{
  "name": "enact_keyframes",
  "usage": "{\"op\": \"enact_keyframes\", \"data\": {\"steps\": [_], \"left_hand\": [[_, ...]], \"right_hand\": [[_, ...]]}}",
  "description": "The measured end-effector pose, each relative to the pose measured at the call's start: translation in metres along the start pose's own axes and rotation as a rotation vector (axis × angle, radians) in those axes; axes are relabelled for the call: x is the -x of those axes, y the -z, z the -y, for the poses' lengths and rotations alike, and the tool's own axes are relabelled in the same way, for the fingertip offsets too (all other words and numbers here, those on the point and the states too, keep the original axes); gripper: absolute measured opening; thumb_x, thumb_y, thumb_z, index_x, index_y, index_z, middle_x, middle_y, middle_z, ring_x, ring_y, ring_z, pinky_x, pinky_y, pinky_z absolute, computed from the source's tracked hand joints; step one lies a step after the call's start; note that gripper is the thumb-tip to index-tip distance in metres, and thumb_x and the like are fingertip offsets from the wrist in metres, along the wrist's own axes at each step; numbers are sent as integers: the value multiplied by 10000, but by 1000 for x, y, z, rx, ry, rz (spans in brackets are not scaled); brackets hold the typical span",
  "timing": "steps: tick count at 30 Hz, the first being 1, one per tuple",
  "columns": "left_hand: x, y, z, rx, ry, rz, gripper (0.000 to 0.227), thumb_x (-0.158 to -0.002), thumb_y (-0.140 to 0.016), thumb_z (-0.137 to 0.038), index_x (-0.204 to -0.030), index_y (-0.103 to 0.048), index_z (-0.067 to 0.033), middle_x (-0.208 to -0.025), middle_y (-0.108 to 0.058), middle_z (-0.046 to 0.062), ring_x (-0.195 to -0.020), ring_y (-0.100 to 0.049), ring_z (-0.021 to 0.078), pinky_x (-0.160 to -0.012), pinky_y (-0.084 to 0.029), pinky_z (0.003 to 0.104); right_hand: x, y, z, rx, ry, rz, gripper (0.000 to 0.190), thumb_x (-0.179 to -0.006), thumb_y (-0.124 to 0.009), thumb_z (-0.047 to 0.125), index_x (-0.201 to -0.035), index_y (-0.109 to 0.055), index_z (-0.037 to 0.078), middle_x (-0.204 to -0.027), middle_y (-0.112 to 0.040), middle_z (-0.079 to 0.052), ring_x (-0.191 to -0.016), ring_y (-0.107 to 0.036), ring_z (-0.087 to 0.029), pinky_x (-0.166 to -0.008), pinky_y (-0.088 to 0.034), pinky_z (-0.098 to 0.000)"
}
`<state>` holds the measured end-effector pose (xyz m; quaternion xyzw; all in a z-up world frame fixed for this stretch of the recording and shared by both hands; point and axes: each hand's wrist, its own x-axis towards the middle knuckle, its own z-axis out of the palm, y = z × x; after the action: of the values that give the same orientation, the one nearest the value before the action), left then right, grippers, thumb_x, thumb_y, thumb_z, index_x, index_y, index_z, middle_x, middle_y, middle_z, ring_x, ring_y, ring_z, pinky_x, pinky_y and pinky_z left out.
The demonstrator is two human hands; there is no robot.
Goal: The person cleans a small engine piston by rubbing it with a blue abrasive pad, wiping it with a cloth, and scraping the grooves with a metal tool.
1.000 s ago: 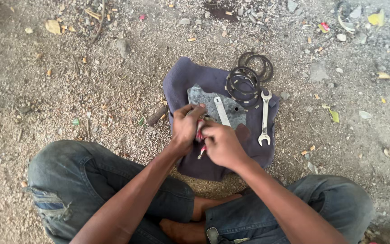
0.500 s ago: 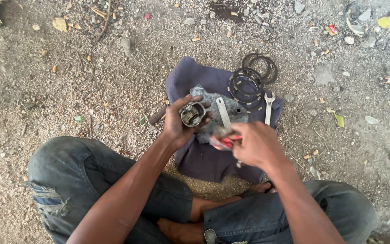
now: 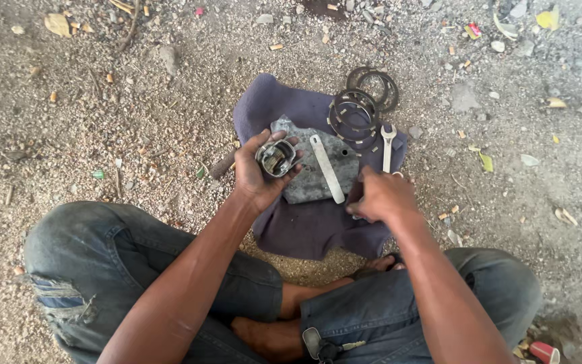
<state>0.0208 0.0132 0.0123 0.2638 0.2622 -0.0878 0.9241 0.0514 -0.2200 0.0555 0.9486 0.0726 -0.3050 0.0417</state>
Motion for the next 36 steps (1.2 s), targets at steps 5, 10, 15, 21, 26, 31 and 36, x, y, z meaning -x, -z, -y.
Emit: {"op": "enact_keyframes", "data": {"steps": [5,10,15,21,26,31,36], "left_hand": [[0,0,1,-20,-6,13,376,-942,-541,-407,-1126,-611,-87,-1078,-702,136,-945,-704,302,-777,-577,436],[2,0,-1,-23,6,-6,380,-916,-560,-398,-1130,-633,-93,-1070,-706,130,-943,-705,293,-772,-568,437],[-6,-1,9,-59,28,-18,392,-912,-557,-394,-1149,-648,-95,-1033,-698,133,-918,-690,277,-751,-567,439],[-11,5,20,-67,138,79,368,-916,-555,-389,-1128,-610,-93,-1027,-732,100,-878,-694,228,-695,-559,450],[-14,9,23,-68,149,183,414,-904,-560,-354,-1178,-608,-48,-1027,-719,144,-902,-690,273,-757,-584,464],[-13,9,22,-102,32,359,522,-720,-599,-160,-1227,-575,-35,-1063,-689,150,-927,-699,276,-794,-601,467],[-7,-5,21,-730,-262,367,713,-676,-799,27,-1333,-524,5,-1146,-633,113,-1012,-659,200,-892,-578,393]], "right_hand": [[2,-17,15,16,-50,-10,849,-725,-908,401,-1349,-475,22,-1022,-749,-214,-999,-737,-382,-911,-556,-484],[12,-3,-1,-116,-43,-262,348,-843,-779,243,-1187,-764,294,-1016,-780,-83,-967,-745,-307,-871,-563,-450],[32,23,-1,-621,358,-404,217,-938,-694,185,-1121,-797,242,-1045,-801,-70,-881,-773,-231,-784,-580,-328],[37,24,16,-668,479,-397,232,-911,-709,133,-1126,-779,185,-1144,-781,-53,-952,-760,-196,-751,-579,-346],[33,21,10,-551,611,-248,235,-846,-768,100,-1066,-814,172,-1088,-805,-59,-960,-742,-203,-830,-570,-365],[16,15,9,-1017,158,-359,247,-825,-817,97,-1069,-778,96,-992,-797,-103,-752,-729,-213,-632,-579,-363],[-5,9,11,-1474,202,-361,235,-870,-749,85,-1071,-642,26,-926,-750,-66,-748,-715,-154,-640,-601,-330]]}}
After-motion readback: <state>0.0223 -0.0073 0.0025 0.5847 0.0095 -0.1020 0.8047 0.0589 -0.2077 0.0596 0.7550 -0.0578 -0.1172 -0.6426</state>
